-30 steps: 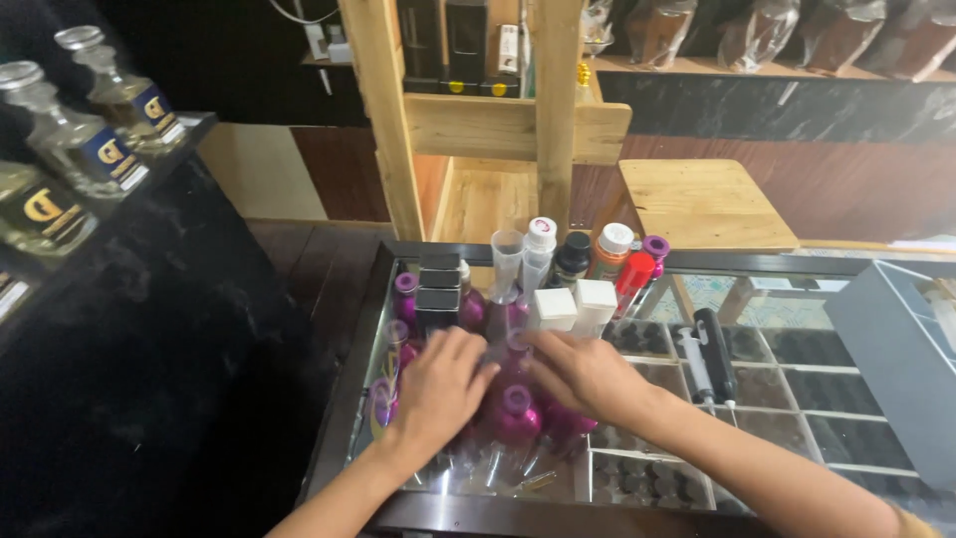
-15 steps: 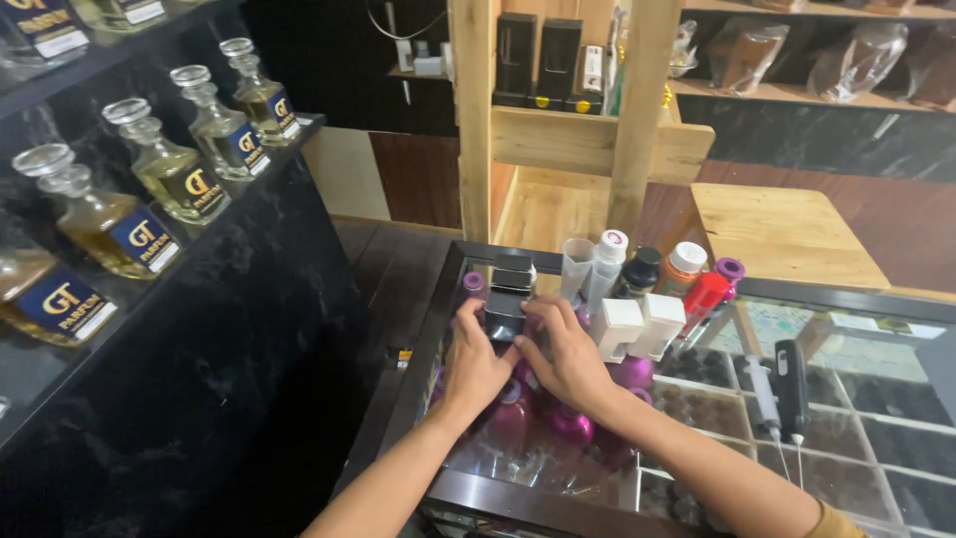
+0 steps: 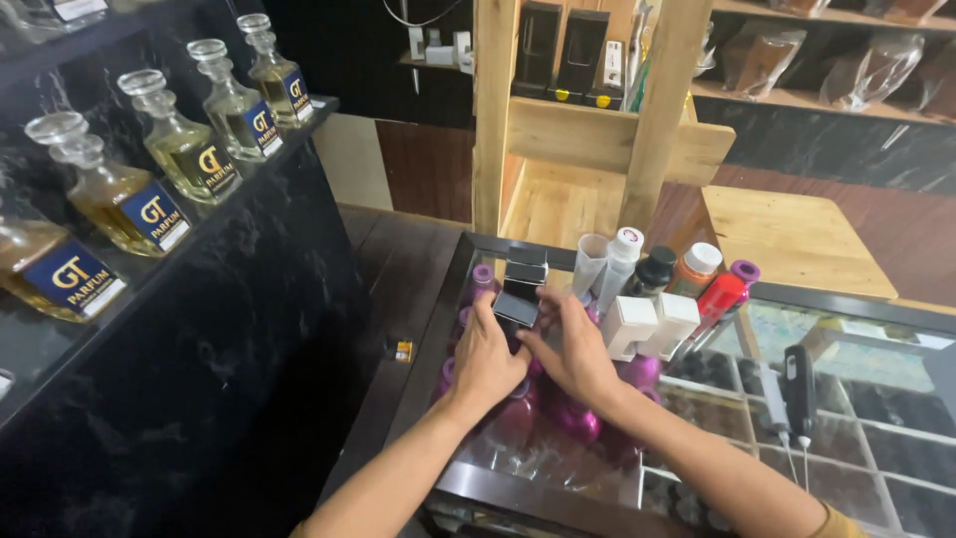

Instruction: The person folds white cardboard pieces into small boxes and places them on a glass counter. The person then picks up black boxes from a shelf, places them on the counter, and returns them to the shelf.

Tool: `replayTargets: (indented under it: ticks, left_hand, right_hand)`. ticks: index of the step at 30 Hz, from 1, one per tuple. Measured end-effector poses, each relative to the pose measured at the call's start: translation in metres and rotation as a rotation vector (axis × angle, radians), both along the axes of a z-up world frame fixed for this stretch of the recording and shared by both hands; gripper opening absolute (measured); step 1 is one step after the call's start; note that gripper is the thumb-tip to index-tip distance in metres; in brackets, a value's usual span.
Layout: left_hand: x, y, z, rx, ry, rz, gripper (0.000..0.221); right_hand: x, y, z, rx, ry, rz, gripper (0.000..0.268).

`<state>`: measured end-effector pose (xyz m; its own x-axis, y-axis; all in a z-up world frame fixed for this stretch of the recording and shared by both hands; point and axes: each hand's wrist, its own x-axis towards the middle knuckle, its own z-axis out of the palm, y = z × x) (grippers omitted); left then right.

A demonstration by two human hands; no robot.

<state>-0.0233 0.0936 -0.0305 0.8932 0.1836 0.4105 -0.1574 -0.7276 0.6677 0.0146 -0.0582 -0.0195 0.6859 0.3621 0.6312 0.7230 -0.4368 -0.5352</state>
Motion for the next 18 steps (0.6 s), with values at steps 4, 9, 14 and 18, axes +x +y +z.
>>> replayTargets:
  ticks: [4,9,14,18]
  left_hand:
    - [-0.016,0.004,0.018,0.074,-0.069,0.006,0.085]
    - [-0.039,0.019,0.037,0.109,-0.118,0.036,0.089]
    - [-0.073,0.052,0.047,0.062,-0.233,0.03,0.067]
    - [-0.106,0.086,0.058,0.03,-0.151,0.087,0.074]
  right_hand:
    - [0.0,0.004,0.003,0.011,-0.011,0.043,0.047]
    - [-0.008,0.018,0.023,0.018,-0.09,0.055,0.048]
    - [-0.033,0.052,0.041,-0.016,0.024,0.18,0.041]
    - [-0.051,0.09,0.059,-0.065,0.111,0.334,0.042]
